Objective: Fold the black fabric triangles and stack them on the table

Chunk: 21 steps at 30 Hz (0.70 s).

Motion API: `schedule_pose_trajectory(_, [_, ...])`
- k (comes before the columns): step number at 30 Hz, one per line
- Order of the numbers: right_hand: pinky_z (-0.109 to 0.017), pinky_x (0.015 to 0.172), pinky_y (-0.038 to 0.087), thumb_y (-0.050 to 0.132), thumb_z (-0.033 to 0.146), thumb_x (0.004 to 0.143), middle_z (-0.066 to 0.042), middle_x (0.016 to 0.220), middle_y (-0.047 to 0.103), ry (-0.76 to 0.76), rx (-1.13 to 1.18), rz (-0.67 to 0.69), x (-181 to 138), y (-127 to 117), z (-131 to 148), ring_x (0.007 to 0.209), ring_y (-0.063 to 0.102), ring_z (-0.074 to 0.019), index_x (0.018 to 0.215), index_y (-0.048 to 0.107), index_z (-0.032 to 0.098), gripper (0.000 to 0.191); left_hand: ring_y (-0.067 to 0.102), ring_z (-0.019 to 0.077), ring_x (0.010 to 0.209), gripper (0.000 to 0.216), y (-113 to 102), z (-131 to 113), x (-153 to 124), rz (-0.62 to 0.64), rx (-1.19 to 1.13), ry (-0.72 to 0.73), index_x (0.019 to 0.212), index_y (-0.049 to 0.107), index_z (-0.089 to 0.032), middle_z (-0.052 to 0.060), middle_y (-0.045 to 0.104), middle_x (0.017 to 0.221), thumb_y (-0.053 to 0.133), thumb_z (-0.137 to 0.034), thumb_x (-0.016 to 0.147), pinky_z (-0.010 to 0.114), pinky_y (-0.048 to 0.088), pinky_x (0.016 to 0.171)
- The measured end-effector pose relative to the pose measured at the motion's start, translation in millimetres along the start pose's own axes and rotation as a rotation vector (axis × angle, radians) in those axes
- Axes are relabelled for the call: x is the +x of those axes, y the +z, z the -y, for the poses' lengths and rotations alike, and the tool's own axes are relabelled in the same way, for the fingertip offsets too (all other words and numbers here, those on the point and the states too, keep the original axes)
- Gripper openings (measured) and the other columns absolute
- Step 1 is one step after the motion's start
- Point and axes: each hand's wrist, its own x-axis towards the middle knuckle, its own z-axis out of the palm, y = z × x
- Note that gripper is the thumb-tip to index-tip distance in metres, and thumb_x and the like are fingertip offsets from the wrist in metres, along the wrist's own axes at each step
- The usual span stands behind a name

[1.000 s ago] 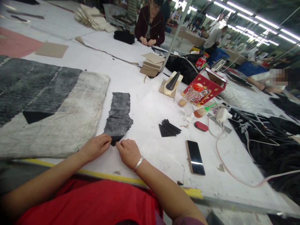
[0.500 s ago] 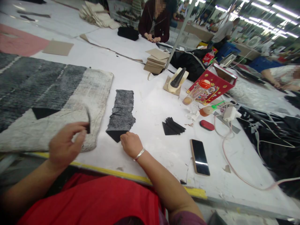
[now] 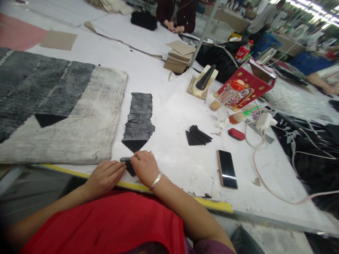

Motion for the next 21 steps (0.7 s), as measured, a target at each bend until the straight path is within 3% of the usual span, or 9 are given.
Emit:
schedule_pose_trajectory(5, [-0.032, 0.075, 0.034, 0.057, 0.030, 0.086, -0.005, 0.091, 0.056, 0.119, -0.095, 0.158, 19, -7, 13, 0.086, 0.049, -0.0204, 0.090, 0.058, 0.019, 0.012, 0.057, 0.0221, 0.089, 0.023, 3, 2, -4, 0.019, 0.066, -0.020, 0.103, 0.062, -0.013, 0.010, 0.066, 0.104, 0.056, -0.019, 0.081, 0.038, 0.041, 0.078])
schedule_pose_trajectory(10, [-0.032, 0.073, 0.034, 0.059, 0.030, 0.084, -0.005, 0.088, 0.056, 0.154, -0.076, 0.224, 29, -10, 15, 0.085, 0.049, -0.0209, 0.088, 0.059, 0.019, 0.011, 0.057, 0.0220, 0.092, 0.023, 1, 8, -4, 0.045, 0.080, -0.038, 0.102, 0.063, -0.016, 0.009, 0.064, 0.108, 0.057, -0.024, 0.082, 0.038, 0.041, 0.079])
schedule_pose_trajectory(15, [-0.033, 0.076, 0.033, 0.054, 0.030, 0.088, -0.006, 0.091, 0.055, 0.096, -0.017, 0.174, 28, -5, 10, 0.087, 0.047, -0.0191, 0.089, 0.062, 0.020, 0.013, 0.058, 0.0223, 0.091, 0.023, -2, 12, -4, 0.042, 0.078, -0.058, 0.102, 0.063, -0.019, 0.007, 0.065, 0.108, 0.058, -0.028, 0.081, 0.037, 0.041, 0.078])
schedule_pose_trajectory(21, [-0.030, 0.074, 0.034, 0.044, 0.021, 0.093, -0.006, 0.089, 0.058, -0.105, 0.051, 0.047, 15, 16, -2, 0.081, 0.046, -0.0172, 0.107, 0.061, 0.018, 0.022, 0.059, 0.0214, 0.091, 0.022, -1, 16, -10, 0.049, 0.074, -0.052, 0.101, 0.063, -0.021, 0.007, 0.065, 0.110, 0.058, -0.029, 0.081, 0.037, 0.040, 0.080])
